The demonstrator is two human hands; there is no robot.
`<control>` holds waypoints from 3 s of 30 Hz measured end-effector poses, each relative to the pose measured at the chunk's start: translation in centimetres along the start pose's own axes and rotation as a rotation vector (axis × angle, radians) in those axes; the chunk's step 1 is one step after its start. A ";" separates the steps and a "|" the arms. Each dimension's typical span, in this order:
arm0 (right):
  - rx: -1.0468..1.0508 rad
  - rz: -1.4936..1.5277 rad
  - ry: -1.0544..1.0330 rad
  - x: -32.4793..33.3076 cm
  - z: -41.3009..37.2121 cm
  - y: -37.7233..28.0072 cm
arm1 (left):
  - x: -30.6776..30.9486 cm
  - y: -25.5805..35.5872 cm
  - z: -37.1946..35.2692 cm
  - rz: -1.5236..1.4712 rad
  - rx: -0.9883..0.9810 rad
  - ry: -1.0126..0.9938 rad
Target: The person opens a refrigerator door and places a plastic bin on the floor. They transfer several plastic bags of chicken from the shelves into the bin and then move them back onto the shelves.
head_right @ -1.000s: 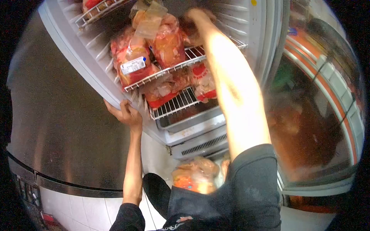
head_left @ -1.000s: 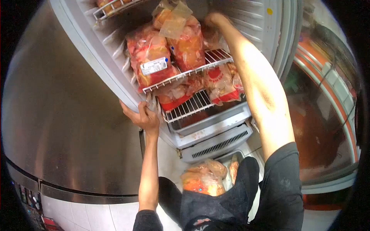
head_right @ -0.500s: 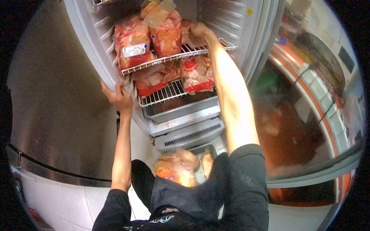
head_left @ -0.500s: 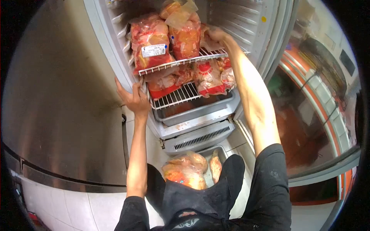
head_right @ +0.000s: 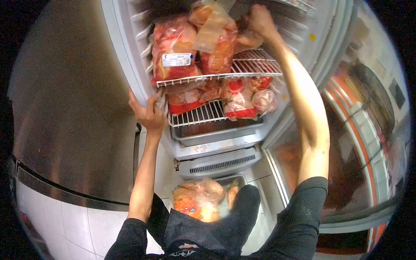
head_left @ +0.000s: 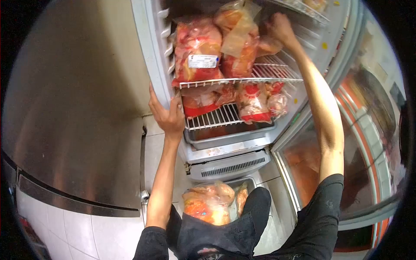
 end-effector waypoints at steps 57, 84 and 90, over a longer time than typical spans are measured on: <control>-0.837 0.704 0.418 -5.5 -4.4 -1.7 | -0.4 0.8 -0.1 0.005 -0.012 -0.012; -0.749 0.812 0.276 -7.4 -6.3 -4.2 | -0.3 0.6 -0.4 -0.031 0.005 -0.026; -0.762 0.831 0.321 -7.1 -6.1 -3.5 | -0.3 0.9 -0.3 -0.028 -0.018 -0.014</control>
Point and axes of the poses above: each hand's wrist, its own z-axis towards the middle knuckle, its own x-axis out of the back of the hand, y = z × x, the point moved 8 cm from there along z, towards the middle knuckle, and after that the axes turned 14 degrees about y, right-handed, at the moved point
